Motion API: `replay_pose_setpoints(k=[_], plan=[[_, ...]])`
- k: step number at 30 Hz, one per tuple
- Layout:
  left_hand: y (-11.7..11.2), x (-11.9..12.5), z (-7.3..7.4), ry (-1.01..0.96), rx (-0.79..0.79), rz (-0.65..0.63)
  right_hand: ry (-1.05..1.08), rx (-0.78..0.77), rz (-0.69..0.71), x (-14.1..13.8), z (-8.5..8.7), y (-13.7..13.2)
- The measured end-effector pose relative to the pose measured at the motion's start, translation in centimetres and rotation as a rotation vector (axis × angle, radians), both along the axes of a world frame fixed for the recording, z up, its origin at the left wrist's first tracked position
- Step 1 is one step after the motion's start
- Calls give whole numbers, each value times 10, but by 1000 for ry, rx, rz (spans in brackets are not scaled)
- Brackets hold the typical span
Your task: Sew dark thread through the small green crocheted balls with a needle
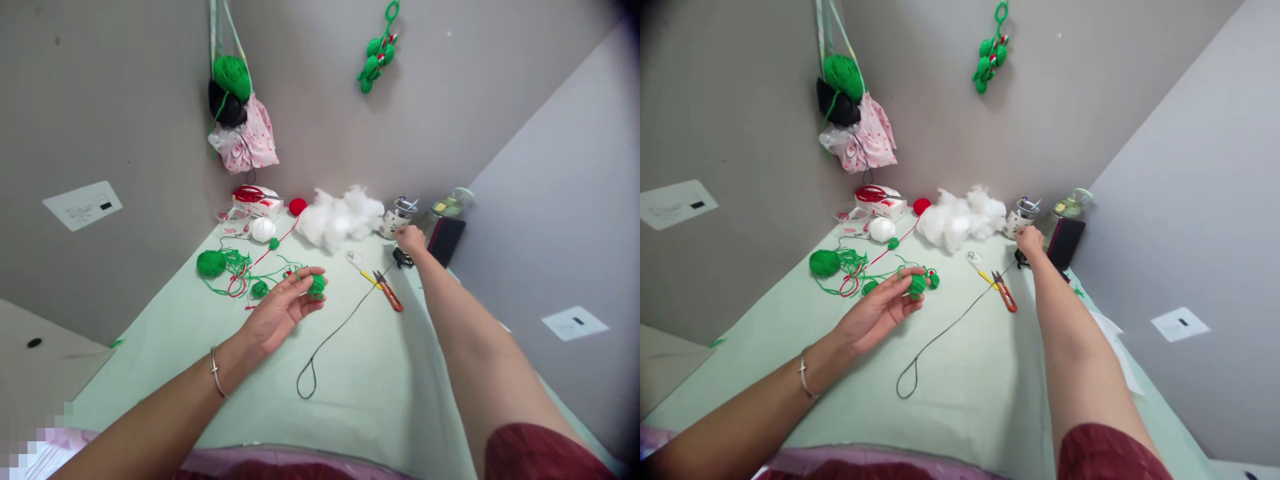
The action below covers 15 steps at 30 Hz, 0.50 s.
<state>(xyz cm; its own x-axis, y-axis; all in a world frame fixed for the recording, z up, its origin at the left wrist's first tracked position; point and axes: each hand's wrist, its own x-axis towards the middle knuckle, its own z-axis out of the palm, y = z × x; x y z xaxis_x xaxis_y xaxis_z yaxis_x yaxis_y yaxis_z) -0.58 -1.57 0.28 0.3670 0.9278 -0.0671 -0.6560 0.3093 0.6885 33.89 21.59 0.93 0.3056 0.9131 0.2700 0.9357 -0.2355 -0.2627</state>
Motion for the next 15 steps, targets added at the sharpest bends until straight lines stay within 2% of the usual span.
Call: replay_pose_setpoints(k=[4,7,10,12,13,15], plan=[[-1,0,-2,12,10,20,105,-1,80,-17,9,-13],[-1,1,-5,52,18,4,182,77,125,-27,20,-40],[0,1,-7,85,24,4,387,217,247,-37,42,-88],[-1,1,-6,99,24,2,849,368,483,-44,61,-131],[-2,1,-6,100,23,1,993,404,580,-47,70,-155],[-3,1,-6,100,22,0,1151,402,732,-55,86,-198]])
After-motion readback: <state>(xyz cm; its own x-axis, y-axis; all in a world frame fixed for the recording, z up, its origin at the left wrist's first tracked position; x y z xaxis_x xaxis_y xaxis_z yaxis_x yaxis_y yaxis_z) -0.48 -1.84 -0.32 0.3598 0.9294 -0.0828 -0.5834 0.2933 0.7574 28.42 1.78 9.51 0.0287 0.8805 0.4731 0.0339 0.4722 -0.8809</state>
